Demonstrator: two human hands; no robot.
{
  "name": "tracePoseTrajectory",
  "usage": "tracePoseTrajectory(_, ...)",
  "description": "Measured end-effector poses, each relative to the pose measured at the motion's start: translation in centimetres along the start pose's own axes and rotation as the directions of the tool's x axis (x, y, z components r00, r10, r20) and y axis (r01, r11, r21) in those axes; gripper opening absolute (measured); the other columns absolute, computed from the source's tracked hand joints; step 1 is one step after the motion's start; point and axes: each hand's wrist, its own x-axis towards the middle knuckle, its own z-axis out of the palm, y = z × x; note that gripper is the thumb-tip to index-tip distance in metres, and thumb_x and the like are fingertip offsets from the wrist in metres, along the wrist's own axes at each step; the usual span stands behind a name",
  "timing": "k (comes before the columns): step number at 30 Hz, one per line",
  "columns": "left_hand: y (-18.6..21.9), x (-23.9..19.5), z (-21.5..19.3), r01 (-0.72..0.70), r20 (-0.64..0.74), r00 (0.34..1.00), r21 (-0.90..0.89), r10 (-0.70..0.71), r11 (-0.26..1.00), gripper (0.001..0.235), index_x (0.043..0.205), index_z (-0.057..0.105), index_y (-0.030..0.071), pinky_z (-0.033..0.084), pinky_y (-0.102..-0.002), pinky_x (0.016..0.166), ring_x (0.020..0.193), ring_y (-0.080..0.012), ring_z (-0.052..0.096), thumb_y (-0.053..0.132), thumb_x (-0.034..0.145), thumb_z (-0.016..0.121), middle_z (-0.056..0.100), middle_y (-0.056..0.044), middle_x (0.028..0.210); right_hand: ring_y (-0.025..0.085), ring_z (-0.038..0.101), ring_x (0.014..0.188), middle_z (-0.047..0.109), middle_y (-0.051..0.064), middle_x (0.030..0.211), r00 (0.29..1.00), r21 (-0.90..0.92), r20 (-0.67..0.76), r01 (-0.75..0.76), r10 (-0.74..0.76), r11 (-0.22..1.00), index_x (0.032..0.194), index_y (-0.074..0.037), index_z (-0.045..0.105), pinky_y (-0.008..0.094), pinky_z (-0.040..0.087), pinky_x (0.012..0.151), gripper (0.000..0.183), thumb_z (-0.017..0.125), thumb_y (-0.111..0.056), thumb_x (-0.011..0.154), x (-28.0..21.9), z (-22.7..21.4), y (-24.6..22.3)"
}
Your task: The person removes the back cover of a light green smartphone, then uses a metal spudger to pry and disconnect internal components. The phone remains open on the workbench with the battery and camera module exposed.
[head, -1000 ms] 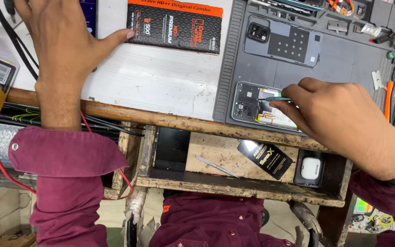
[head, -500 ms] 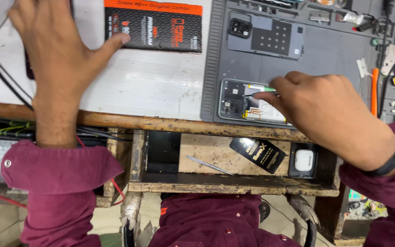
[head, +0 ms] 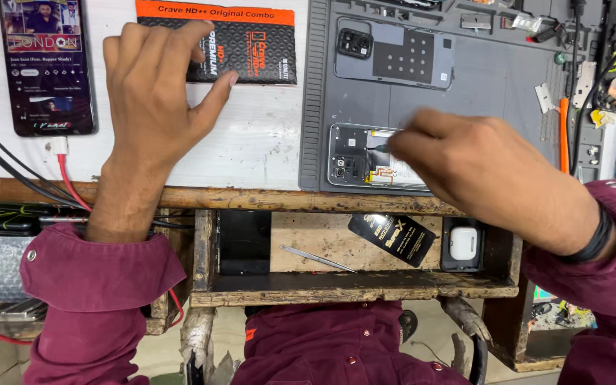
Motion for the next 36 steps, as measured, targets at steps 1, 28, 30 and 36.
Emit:
tracePoseTrajectory(1, 0.0, 0.0, 0.1, -0.003, 0.001, 1.000, -0.007, 0.003, 1.000, 0.044, 0.130, 0.063, 0.004, 0.034, -0.038, 0.088, 0.096, -0.0179, 0.050, 0.021, 0.095, 0.085, 0.061, 0.002, 0.095, 0.035, 0.070, 0.079, 0.071, 0.018, 0.111, 0.980, 0.128, -0.150, 0.150, -0.131, 0.980, 0.105, 0.001, 0.067, 0.041, 0.057, 0.064, 0.020, 0.061, -0.003, 0.086, -0.1, 0.0, 0.2)
tracePoseTrajectory(28, 0.0, -0.2, 0.1, 0.083, 0.082, 0.994, -0.111, -0.074, 0.990, 0.052, 0.136, 0.059, 0.005, 0.034, -0.038, 0.086, 0.102, -0.0197, 0.054, 0.018, 0.095, 0.088, 0.064, 0.001, 0.101, 0.031, 0.069, 0.068, 0.070, 0.014, 0.095, 0.982, 0.148, -0.152, -0.091, 0.113, 0.985, 0.101, -0.001, 0.072, 0.039, 0.055, 0.059, 0.014, 0.073, -0.013, 0.094, 0.1, 1.0, 1.8)
tracePoseTrajectory(30, 0.0, -0.2, 0.1, 0.082, 0.084, 0.994, -0.105, -0.073, 0.991, 0.052, 0.136, 0.059, 0.006, 0.034, -0.038, 0.088, 0.100, -0.0190, 0.054, 0.018, 0.095, 0.088, 0.064, 0.001, 0.101, 0.032, 0.068, 0.065, 0.069, 0.012, 0.078, 0.982, -0.076, -0.036, -0.186, 0.184, 0.980, 0.092, -0.005, 0.074, 0.042, 0.053, 0.058, 0.021, 0.071, -0.025, 0.097, 0.4, 1.1, 2.0)
tracePoseTrajectory(36, 0.0, -0.2, 0.1, 0.066, 0.081, 0.995, -0.105, -0.057, 0.992, 0.052, 0.137, 0.059, 0.005, 0.034, -0.037, 0.088, 0.098, -0.0188, 0.054, 0.017, 0.096, 0.088, 0.064, 0.001, 0.100, 0.036, 0.064, 0.063, 0.066, 0.013, 0.070, 0.997, -0.101, 0.012, -0.072, 0.074, 0.992, 0.086, -0.005, 0.071, 0.044, 0.051, 0.058, 0.031, 0.068, -0.031, 0.101, 1.5, 0.5, 3.2)
